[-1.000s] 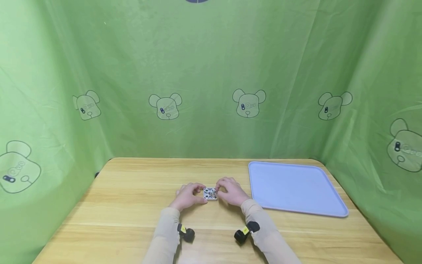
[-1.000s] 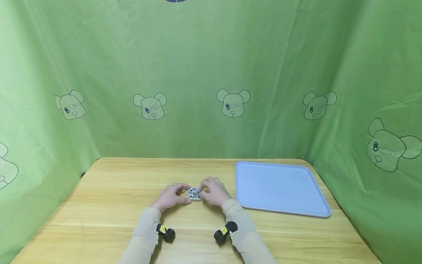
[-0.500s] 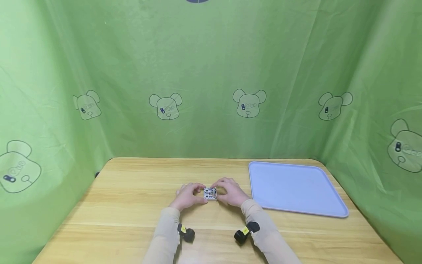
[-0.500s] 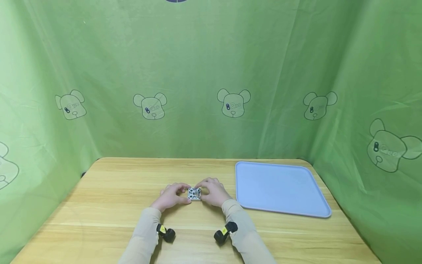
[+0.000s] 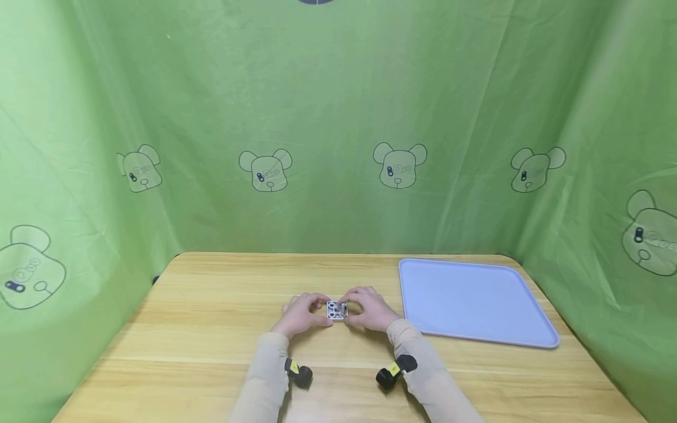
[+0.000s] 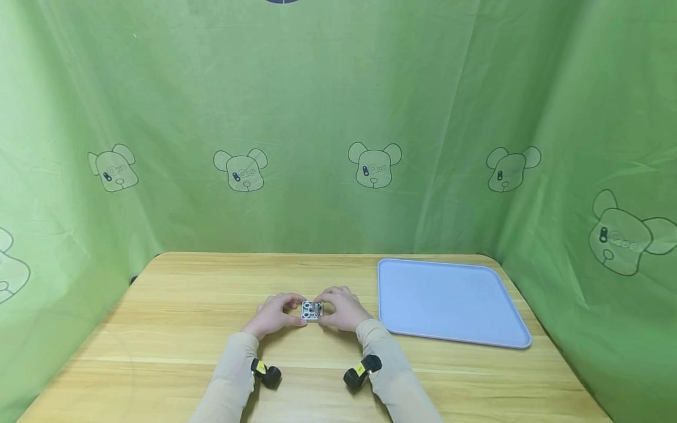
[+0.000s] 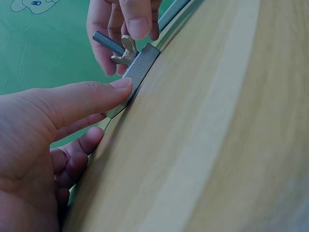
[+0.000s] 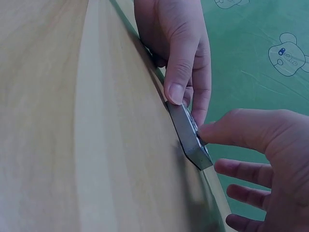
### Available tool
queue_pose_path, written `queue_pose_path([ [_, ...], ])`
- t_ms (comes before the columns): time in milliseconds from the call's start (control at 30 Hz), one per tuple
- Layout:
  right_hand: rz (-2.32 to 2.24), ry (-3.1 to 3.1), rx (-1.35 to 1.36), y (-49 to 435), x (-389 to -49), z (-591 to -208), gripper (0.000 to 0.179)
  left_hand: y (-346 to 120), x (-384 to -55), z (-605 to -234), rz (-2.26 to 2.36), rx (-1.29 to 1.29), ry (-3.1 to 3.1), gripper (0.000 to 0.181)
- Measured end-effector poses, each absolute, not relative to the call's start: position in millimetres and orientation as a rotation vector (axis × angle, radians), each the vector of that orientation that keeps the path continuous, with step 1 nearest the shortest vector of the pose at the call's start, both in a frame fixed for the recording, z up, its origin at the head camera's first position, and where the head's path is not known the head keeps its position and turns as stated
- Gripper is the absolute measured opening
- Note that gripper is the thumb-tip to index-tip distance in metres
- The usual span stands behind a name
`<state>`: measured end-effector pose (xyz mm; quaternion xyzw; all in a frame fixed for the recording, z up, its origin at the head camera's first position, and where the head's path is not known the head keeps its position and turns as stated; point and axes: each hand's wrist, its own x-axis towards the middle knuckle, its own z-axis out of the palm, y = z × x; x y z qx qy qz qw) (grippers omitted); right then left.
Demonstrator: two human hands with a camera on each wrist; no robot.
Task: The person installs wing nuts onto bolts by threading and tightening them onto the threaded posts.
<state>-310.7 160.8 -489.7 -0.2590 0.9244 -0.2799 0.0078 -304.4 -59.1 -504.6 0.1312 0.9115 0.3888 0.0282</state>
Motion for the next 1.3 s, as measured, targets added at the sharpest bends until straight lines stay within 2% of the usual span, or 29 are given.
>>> queue_pose_path([
  [467,-0.909,2.961,-0.73,157.0,-311.3,-490.3,0.028,-59.0,-303.8,-504.4,1.198,0.413,2.819,0.056],
  [1300,-0.88,3.001,-0.681,155.1,-311.2,-493.3,0.032,-59.5,-304.7,-505.0,1.2,0.415,2.811,0.055],
])
